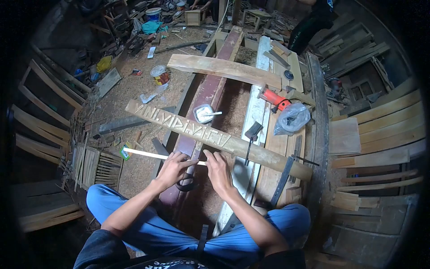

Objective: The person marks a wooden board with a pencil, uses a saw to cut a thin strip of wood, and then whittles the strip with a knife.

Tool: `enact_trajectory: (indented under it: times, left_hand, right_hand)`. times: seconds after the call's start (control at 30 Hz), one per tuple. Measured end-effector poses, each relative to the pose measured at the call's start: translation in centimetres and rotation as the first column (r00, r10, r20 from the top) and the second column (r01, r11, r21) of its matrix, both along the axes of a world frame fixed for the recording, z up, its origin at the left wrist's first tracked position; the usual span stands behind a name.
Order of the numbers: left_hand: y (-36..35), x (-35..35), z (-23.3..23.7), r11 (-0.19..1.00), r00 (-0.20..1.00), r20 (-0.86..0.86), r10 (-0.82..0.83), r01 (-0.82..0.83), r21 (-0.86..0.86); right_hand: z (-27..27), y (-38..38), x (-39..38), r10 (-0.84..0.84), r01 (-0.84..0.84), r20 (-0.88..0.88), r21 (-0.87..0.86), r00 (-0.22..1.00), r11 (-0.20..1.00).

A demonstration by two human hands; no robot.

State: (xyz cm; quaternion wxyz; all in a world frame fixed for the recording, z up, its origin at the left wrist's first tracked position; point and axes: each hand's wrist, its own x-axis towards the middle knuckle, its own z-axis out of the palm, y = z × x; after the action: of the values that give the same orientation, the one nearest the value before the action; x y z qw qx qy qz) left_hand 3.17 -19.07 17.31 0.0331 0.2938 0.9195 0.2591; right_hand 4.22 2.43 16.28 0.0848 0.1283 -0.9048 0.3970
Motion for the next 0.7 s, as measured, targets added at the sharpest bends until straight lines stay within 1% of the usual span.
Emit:
enact_trajectory:
  times: [0.03,0.1,0.17,0.2,0.23,0.3,0.43,0.5,0.57,0.63,0.7]
  left_hand:
    - [0.0,0.1,0.1,1.0,1.0,-0.002,0.002,-0.002,0.0]
    - [0.1,0.2,0.6,1.0,1.0,-0.018,0.018,-0.018,0.015]
    - [0.2,0.1,1.1,0.999,0.999,-0.042,0.016,-0.015,0.037]
    - [0.2,0.3,1.2,0.998,0.998,-0.06,0.021,-0.018,0.057]
    - [0.2,0.3,1.2,0.998,0.998,-0.056,0.02,-0.016,0.062]
    - [-0.2,-0.1,1.4,0.999,0.997,-0.077,0.006,-0.003,0.035]
    - [0.1,0.0,2.6,0.995,0.99,-0.132,0.04,-0.027,0.093]
    - [0.2,0.1,3.1,0.994,0.989,-0.141,0.038,-0.024,0.103]
    - [0.2,0.0,3.1,0.994,0.988,-0.152,0.031,-0.014,0.113]
    - [0.1,-0.1,2.8,0.995,0.977,-0.211,0.008,0.014,0.1]
    - [0.2,-0.2,3.1,0.995,0.974,-0.227,-0.014,0.035,0.089]
  right_hand:
    - [0.0,-0.1,-0.2,-0.01,0.01,-0.012,-0.024,1.0,1.0]
    - [0.8,-0.3,-0.4,-0.048,0.047,-0.043,-0.016,0.998,0.999]
    - [2.4,-0.2,-0.4,0.034,0.002,-0.17,0.208,0.985,0.978]
    - [2.2,-0.3,-0.4,0.023,0.006,-0.129,0.214,0.991,0.977]
    - [2.1,-0.3,-0.2,0.021,0.007,-0.125,0.219,0.992,0.976]
    - [2.2,-0.4,-0.1,-0.001,0.033,-0.156,0.206,0.988,0.978]
    - [2.4,-0.5,0.0,0.011,0.028,-0.174,0.22,0.985,0.975]
    - [2.9,-0.2,0.2,0.009,0.031,-0.135,0.29,0.991,0.956]
    - [3.4,0.1,0.2,0.018,0.022,-0.123,0.311,0.992,0.95]
    - [3.7,0.4,0.2,0.025,0.014,-0.113,0.331,0.993,0.943]
    - [4.0,0.8,0.0,0.044,-0.012,-0.083,0.347,0.996,0.938]
